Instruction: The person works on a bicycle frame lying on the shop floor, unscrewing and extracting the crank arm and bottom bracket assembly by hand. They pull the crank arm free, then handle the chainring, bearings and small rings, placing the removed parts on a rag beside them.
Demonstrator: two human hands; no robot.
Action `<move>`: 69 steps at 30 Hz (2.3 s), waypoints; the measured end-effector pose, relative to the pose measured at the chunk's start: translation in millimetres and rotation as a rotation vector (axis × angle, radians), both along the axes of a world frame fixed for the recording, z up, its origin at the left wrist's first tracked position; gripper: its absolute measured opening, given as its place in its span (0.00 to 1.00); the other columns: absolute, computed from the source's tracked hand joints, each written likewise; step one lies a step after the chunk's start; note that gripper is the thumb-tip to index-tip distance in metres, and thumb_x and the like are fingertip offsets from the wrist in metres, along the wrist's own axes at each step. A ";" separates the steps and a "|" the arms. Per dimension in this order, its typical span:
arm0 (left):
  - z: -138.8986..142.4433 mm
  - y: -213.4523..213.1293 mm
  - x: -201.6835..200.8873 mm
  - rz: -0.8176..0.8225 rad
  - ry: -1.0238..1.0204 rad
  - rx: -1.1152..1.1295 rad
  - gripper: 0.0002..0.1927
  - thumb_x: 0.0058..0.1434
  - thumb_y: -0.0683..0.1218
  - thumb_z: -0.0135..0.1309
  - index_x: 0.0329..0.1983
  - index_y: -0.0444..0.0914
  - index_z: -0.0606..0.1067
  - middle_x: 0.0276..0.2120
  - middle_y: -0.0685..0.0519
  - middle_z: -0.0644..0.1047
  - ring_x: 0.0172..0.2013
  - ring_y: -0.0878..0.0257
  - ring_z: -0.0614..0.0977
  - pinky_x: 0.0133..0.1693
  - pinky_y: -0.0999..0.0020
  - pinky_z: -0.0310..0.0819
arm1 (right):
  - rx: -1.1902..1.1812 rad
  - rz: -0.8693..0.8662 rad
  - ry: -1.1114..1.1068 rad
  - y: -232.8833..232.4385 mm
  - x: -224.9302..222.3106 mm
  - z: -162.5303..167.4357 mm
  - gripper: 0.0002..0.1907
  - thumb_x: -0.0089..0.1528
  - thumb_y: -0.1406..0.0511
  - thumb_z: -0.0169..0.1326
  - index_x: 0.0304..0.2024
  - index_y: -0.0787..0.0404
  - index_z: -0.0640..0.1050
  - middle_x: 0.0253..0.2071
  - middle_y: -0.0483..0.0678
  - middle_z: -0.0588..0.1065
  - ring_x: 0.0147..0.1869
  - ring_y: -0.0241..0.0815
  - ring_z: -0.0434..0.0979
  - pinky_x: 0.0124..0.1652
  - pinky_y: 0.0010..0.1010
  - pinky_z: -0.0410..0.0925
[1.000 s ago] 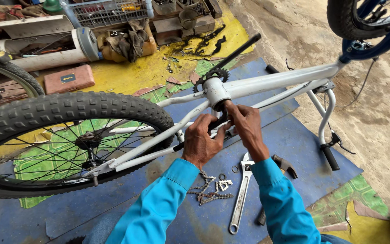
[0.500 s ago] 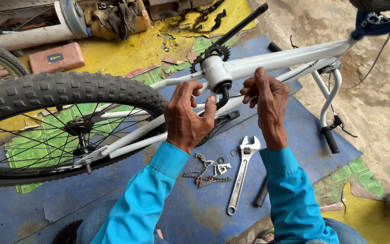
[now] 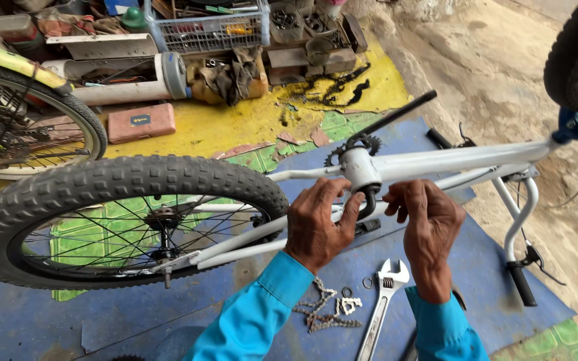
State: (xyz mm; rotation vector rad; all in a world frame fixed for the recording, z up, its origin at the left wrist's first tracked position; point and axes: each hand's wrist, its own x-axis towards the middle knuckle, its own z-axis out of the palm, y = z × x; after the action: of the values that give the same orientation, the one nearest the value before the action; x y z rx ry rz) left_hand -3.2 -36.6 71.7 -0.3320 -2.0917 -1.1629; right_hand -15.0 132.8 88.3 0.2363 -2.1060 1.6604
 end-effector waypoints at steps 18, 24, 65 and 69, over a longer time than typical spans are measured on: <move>22.7 -32.8 12.9 0.005 0.101 0.041 0.11 0.65 0.45 0.62 0.46 0.39 0.74 0.39 0.48 0.79 0.37 0.49 0.82 0.39 0.57 0.76 | -0.019 0.161 0.075 -49.1 28.2 23.4 0.17 0.75 0.62 0.46 0.55 0.69 0.79 0.46 0.51 0.81 0.43 0.35 0.80 0.36 0.24 0.69; 31.8 -33.5 22.4 -0.001 0.116 0.055 0.12 0.64 0.44 0.62 0.47 0.39 0.75 0.39 0.48 0.79 0.36 0.50 0.82 0.38 0.57 0.75 | 0.067 0.211 0.121 -51.4 32.4 40.8 0.17 0.75 0.62 0.46 0.56 0.70 0.78 0.47 0.51 0.81 0.43 0.35 0.80 0.36 0.24 0.69; -28.7 53.6 11.5 -0.225 -0.134 0.000 0.18 0.71 0.44 0.63 0.58 0.31 0.73 0.45 0.47 0.77 0.32 0.63 0.74 0.36 0.72 0.67 | 0.196 -0.053 0.186 56.7 57.7 86.6 0.15 0.73 0.58 0.53 0.59 0.55 0.76 0.51 0.46 0.79 0.43 0.32 0.80 0.42 0.22 0.74; -45.7 105.9 8.9 -0.357 -0.066 -0.112 0.18 0.68 0.44 0.64 0.57 0.33 0.73 0.43 0.48 0.77 0.32 0.61 0.74 0.36 0.69 0.67 | 0.308 -0.161 0.160 110.0 72.9 90.6 0.17 0.71 0.57 0.53 0.60 0.55 0.74 0.50 0.46 0.77 0.39 0.32 0.79 0.39 0.22 0.73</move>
State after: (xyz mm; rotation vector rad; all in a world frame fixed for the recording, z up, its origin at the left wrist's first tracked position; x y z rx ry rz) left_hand 5.6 69.3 26.0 -0.7542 -2.2191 -1.2734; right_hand 57.8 242.8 178.9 0.2768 -2.1870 1.1839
